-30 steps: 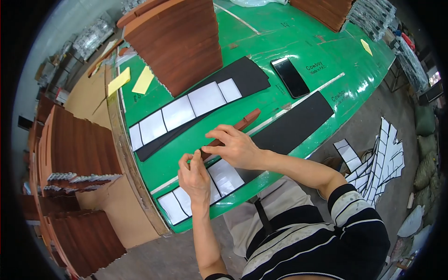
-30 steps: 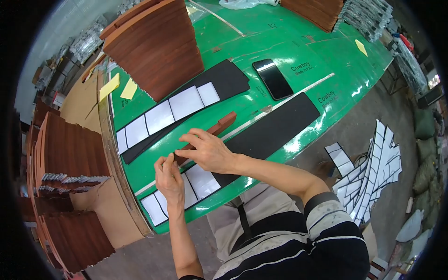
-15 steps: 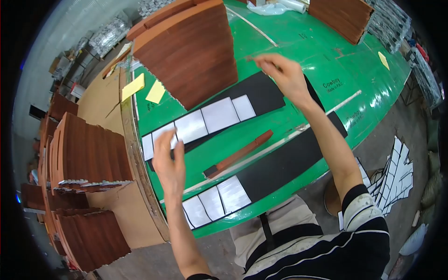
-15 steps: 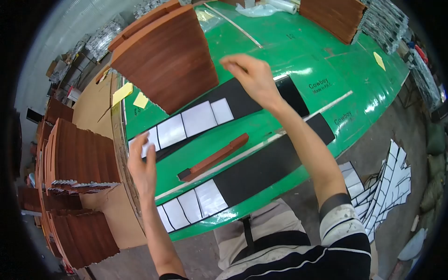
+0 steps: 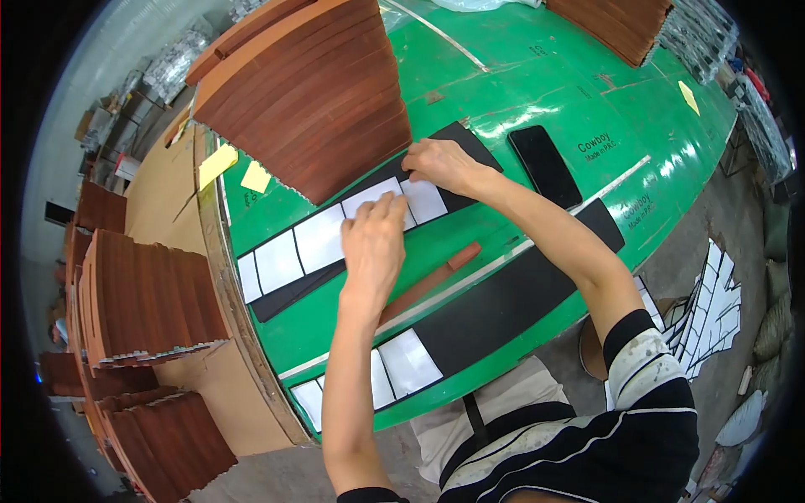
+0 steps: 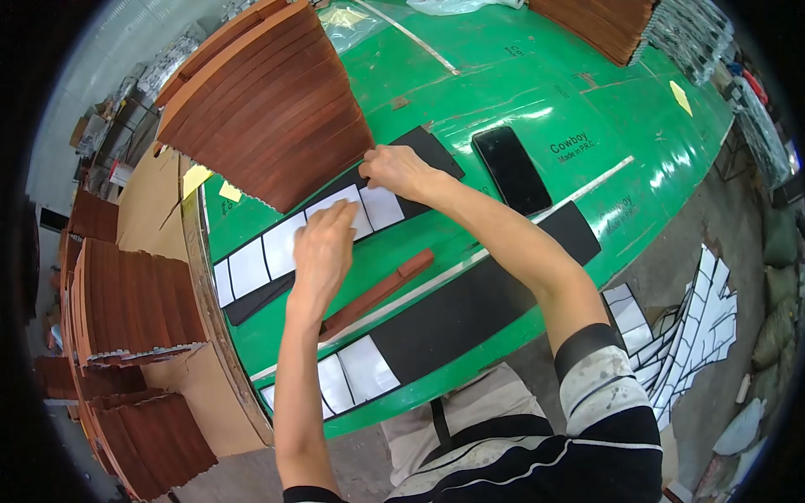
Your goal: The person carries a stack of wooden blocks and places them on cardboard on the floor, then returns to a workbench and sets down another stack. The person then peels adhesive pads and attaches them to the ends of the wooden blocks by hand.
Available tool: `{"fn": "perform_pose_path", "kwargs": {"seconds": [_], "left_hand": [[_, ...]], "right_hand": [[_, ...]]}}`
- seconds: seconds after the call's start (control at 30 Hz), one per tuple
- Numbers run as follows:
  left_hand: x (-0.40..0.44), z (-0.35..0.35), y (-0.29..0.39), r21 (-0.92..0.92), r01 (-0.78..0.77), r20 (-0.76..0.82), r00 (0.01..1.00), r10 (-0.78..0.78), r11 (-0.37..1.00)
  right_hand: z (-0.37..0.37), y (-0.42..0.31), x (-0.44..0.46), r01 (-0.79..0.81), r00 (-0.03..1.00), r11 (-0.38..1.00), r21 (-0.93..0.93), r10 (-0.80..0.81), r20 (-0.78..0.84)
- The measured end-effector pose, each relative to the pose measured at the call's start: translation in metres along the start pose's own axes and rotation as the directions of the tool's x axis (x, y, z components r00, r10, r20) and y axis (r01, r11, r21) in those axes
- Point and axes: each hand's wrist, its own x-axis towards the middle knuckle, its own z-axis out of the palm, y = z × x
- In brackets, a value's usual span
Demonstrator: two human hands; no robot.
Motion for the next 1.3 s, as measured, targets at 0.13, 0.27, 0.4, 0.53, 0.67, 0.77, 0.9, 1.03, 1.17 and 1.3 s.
{"fn": "perform_pose_path", "kwargs": {"seconds": [0.13, 0.27, 0.4, 0.53, 0.67, 0.77, 0.9, 1.03, 1.17, 1.3], "left_hand": [[0.005, 0.029, -0.01, -0.052, -0.175, 0.278, 0.943, 0.182, 0.983], [0.004, 0.037, -0.011, -0.093, -0.165, 0.274, 0.944, 0.185, 0.982], [0.003, 0.036, -0.011, -0.099, -0.15, 0.291, 0.941, 0.173, 0.984], [0.003, 0.036, -0.012, -0.101, -0.162, 0.268, 0.946, 0.183, 0.982], [0.006, 0.032, -0.016, -0.154, -0.103, 0.333, 0.931, 0.15, 0.983], [0.011, 0.032, -0.024, -0.38, -0.017, 0.281, 0.95, 0.133, 0.925], [0.001, 0.0, -0.003, -0.55, 0.075, 0.02, 0.997, -0.076, 0.832], [-0.041, -0.03, 0.032, -0.432, 0.191, 0.033, 0.98, -0.197, 0.881], [-0.063, -0.016, 0.056, -0.312, 0.21, 0.026, 0.977, -0.213, 0.927], [-0.066, 0.0, 0.067, -0.29, 0.243, 0.0, 0.967, -0.254, 0.926]], "right_hand": [[0.006, 0.001, -0.001, 0.141, 0.99, 0.981, -0.136, -0.136, 0.045], [0.014, 0.006, -0.007, 0.265, 0.962, 0.922, -0.282, -0.273, 0.01], [0.018, 0.009, -0.006, 0.32, 0.942, 0.898, -0.302, -0.335, -0.001], [0.013, 0.027, 0.007, 0.099, 0.986, 0.983, -0.152, -0.118, -0.119], [-0.023, 0.019, 0.007, -0.466, 0.713, 0.198, 0.862, 0.66, 0.234], [-0.058, -0.01, -0.023, -0.481, 0.729, 0.053, 0.875, 0.579, 0.365], [-0.078, -0.046, -0.069, -0.502, 0.765, 0.016, 0.865, 0.476, 0.435], [-0.085, -0.064, -0.103, -0.504, 0.804, 0.178, 0.845, 0.455, 0.383], [-0.077, -0.083, -0.117, -0.342, 0.923, 0.648, 0.681, 0.366, 0.115], [-0.067, -0.089, -0.121, -0.176, 0.972, 0.884, 0.433, 0.226, -0.068]]}}
